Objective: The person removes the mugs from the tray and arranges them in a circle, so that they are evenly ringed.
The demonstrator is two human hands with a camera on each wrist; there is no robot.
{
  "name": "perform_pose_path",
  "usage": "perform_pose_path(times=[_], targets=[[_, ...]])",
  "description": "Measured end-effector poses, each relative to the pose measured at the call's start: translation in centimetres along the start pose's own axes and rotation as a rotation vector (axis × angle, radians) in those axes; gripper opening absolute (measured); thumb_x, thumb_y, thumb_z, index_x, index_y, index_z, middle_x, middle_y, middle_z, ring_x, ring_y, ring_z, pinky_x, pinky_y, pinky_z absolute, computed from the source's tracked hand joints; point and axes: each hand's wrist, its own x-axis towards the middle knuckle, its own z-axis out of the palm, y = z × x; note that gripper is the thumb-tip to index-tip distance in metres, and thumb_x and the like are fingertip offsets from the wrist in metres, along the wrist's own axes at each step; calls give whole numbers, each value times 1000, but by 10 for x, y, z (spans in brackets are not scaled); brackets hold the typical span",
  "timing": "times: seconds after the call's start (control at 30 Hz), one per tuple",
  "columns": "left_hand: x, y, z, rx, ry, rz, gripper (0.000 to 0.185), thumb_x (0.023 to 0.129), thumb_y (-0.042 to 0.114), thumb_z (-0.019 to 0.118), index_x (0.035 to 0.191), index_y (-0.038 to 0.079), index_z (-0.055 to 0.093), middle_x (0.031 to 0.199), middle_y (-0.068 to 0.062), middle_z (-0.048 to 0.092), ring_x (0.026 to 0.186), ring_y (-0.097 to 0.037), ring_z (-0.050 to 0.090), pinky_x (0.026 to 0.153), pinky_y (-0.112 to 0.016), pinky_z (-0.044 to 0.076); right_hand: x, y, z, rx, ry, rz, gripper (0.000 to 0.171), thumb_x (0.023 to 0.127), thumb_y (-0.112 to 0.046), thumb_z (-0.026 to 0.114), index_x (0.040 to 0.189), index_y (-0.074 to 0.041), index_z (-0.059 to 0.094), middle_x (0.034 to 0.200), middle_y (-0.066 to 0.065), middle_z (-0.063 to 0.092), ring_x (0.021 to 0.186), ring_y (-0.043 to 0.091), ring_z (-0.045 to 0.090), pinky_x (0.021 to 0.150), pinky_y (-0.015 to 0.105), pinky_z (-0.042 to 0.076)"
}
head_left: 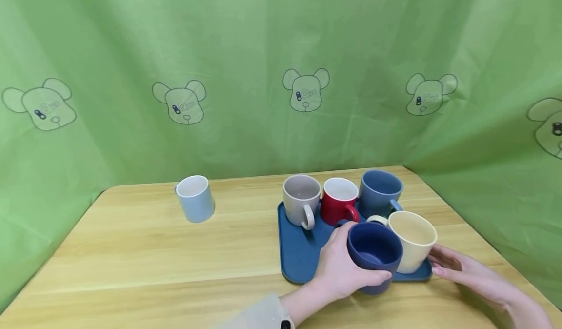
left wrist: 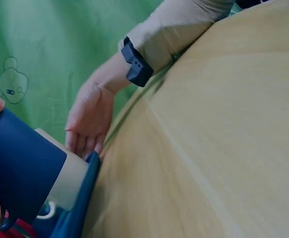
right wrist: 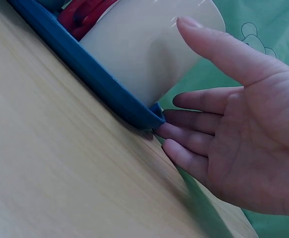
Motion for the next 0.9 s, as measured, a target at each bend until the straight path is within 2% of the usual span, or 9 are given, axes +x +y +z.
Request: perform_pose_path(times=[0.23, 0.5, 0.77, 0.9], targets=[[-3, 3, -31, -38, -39, 64, 78, 59, 35, 87, 125, 28, 46, 114, 14, 51, 102, -4, 49, 82, -26, 45, -3, 2, -4, 4, 3, -15, 59, 94, 5, 42, 131, 27, 2, 122, -36, 38, 110, -15, 40, 84, 10, 38], [-11, -7, -77, -46, -34, 189, 82, 59, 27, 87, 129, 22, 45, 118, 8, 52, 105, -9, 50, 86, -29, 45, -2, 7, -3, -6, -5, -29, 57, 94, 6, 41, 129, 29, 2, 122, -35, 39, 110, -12, 43, 84, 10, 38], [-25, -25, -130, -101, -24, 149, 83, 57, 18, 88, 128, 21, 47, 117, 10, 56, 108, -13, 53, 93, -38, 41, 0, 6, -2, -34, -17, -3, 57, 95, 3, 41, 131, 27, 4, 122, -37, 37, 109, -12, 44, 83, 11, 38], [-31, -41, -159, -80, 14, 141, 83, 57, 18, 88, 130, 16, 47, 118, 4, 58, 108, -16, 53, 94, -43, 39, 3, 5, -3, -55, -7, -1, 56, 95, 4, 41, 131, 27, 5, 121, -37, 36, 109, -14, 41, 83, 11, 37]])
